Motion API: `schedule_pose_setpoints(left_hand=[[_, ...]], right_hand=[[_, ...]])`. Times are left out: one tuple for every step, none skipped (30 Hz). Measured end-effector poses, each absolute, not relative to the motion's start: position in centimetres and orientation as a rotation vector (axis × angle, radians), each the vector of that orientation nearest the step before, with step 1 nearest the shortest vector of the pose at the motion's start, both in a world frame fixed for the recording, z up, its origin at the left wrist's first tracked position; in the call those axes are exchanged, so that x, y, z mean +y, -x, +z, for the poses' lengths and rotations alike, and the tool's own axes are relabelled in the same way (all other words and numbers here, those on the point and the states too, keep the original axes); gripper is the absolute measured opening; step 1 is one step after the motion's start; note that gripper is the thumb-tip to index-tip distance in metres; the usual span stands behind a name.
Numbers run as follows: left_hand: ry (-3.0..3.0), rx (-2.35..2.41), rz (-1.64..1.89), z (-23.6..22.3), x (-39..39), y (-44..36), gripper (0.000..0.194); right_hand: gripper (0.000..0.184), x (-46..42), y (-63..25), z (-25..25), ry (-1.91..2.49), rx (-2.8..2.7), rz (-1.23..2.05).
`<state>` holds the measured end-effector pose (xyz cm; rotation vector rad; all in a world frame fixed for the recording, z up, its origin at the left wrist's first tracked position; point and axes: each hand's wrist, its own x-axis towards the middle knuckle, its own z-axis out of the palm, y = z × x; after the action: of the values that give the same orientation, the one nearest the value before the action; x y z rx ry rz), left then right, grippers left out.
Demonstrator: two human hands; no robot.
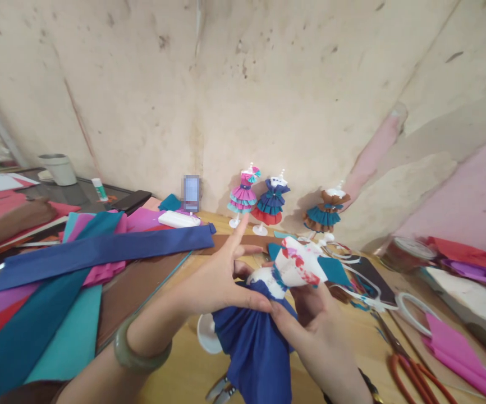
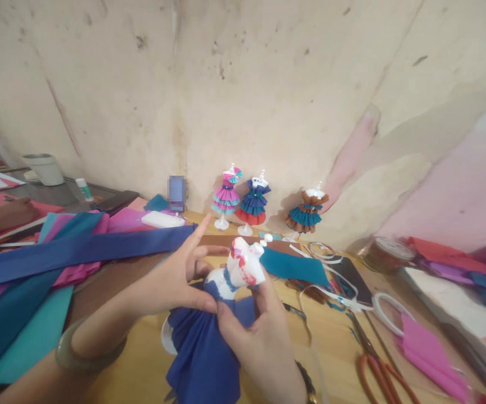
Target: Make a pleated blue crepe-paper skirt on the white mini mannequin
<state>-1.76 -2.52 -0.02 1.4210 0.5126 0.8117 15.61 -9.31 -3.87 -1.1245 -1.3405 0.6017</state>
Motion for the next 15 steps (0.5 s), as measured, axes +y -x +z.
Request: schedule_pose_setpoints(left_hand=[[-1.442, 0.502, 0.813, 0.1, -2.6, 1.8, 0.142], [-1.477, 0.503, 0.815, 0.3, -2.7, 1.8, 0.139], [-1.522, 0.52, 0.806, 0.5, -2.8, 1.8, 0.136], [-1.582, 0.558, 0.783, 0.8, -3.0, 1.8, 0.133], [-1.648, 0.608, 0.752, 1.0, -3.2, 1.8, 0.131], [-1.706, 0.655, 0.714, 1.3, -3.3, 1.9, 0.129], [-1.747, 0.692, 0.689, 1.5, -3.4, 1.9, 0.128], [-1.774, 0.714, 0.673, 1.6, -3.5, 2.0, 0.127], [-1.789, 0.721, 0.668, 1.5, -3.4, 2.0, 0.126], [-1.797, 0.722, 0.674, 1.5, -3.4, 2.0, 0.124], [-1.803, 0.719, 0.684, 1.3, -3.3, 2.0, 0.122], [-1.809, 0.717, 0.694, 1.1, -3.1, 2.0, 0.12], [-1.815, 0.715, 0.702, 1.0, -3.0, 2.0, 0.117], [-1.821, 0.715, 0.712, 0.8, -2.9, 1.9, 0.114], [-1.825, 0.718, 0.72, 0.7, -2.9, 1.9, 0.112]], right_hand=[[0.054, -9.3, -15.7, -4.0, 1.136, -1.343, 0.592], [0.055, -9.2, -15.7, -4.1, 1.146, -1.342, 0.585], [0.056, -9.1, -15.8, -4.2, 1.157, -1.33, 0.583], [0.057, -9.0, -15.9, -4.2, 1.167, -1.308, 0.585], [0.059, -8.9, -15.9, -4.2, 1.177, -1.279, 0.593], [0.06, -8.8, -16.0, -4.3, 1.186, -1.248, 0.605], [0.061, -8.7, -16.0, -4.2, 1.193, -1.221, 0.619], [0.062, -8.6, -15.9, -4.1, 1.198, -1.202, 0.634], [0.062, -8.6, -15.9, -4.0, 1.199, -1.191, 0.648], [0.063, -8.5, -15.8, -3.9, 1.197, -1.19, 0.666], [0.064, -8.5, -15.8, -3.7, 1.194, -1.191, 0.686], [0.063, -8.5, -15.7, -3.5, 1.192, -1.191, 0.705], [0.062, -8.5, -15.7, -3.4, 1.191, -1.187, 0.719], [0.06, -8.5, -15.7, -3.2, 1.191, -1.181, 0.726], [0.059, -8.5, -15.7, -3.1, 1.191, -1.177, 0.729]])
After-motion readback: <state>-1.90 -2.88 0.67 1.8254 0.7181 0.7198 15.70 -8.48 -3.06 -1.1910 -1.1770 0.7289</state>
